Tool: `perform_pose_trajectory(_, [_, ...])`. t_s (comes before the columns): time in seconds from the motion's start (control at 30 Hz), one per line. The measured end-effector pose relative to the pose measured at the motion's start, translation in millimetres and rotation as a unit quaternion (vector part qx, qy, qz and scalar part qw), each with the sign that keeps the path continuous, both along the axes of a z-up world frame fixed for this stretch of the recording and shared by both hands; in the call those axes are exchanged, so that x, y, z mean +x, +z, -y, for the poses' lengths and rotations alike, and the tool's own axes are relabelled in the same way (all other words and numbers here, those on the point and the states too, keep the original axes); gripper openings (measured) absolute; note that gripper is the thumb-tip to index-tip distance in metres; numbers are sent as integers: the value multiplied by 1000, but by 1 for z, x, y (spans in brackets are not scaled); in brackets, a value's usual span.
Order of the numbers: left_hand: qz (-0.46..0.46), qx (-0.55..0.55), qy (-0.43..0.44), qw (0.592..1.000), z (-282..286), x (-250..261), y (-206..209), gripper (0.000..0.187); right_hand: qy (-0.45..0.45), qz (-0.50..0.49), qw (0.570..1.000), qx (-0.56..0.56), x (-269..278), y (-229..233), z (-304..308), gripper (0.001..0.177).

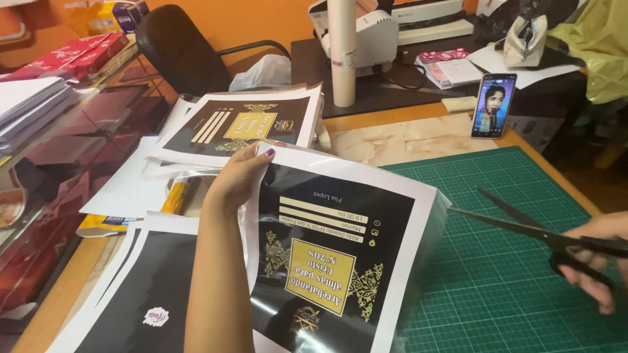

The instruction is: Cutting out printed designs from a sheet of paper using scissors

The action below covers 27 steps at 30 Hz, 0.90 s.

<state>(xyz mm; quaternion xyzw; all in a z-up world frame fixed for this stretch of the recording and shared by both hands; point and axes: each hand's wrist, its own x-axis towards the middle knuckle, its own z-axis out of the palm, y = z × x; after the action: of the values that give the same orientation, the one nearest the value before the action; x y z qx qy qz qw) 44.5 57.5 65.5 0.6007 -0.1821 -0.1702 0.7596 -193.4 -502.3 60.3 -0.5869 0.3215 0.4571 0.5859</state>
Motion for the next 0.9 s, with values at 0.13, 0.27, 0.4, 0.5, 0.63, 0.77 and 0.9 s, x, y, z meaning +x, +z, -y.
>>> perform_pose_trajectory(0.13, [-10, -6, -12, 1000, -3, 3, -2, 33, 252, -71, 959, 108, 18, -47, 64, 45])
perform_pose_trajectory(0.27, [-14, 3, -1, 1000, 0, 9, -5, 30, 294, -26, 930, 220, 23, -61, 70, 57])
perform_pose_trajectory(0.4, [-17, 49, 24, 998, 8, 5, 0, 28, 187, -7, 981, 42, 0, -23, 19, 56])
perform_pose_trajectory(0.5, [-59, 101, 36, 992, 16, -21, 24, 30, -42, -53, 995, -77, -8, -5, -9, 61])
perform_pose_trajectory(0.63, [-14, 68, -40, 997, 24, -5, 0, 58, -124, -86, 988, -12, 19, -62, 33, 40])
perform_pose_trajectory(0.77, [23, 160, -101, 982, 60, 1, -25, 47, 132, 389, 912, 14, 13, -62, 2, 42])
perform_pose_trajectory(0.9, [-32, 166, -222, 960, 114, -7, -37, 43, 106, 484, 847, -193, 16, -72, -54, 43])
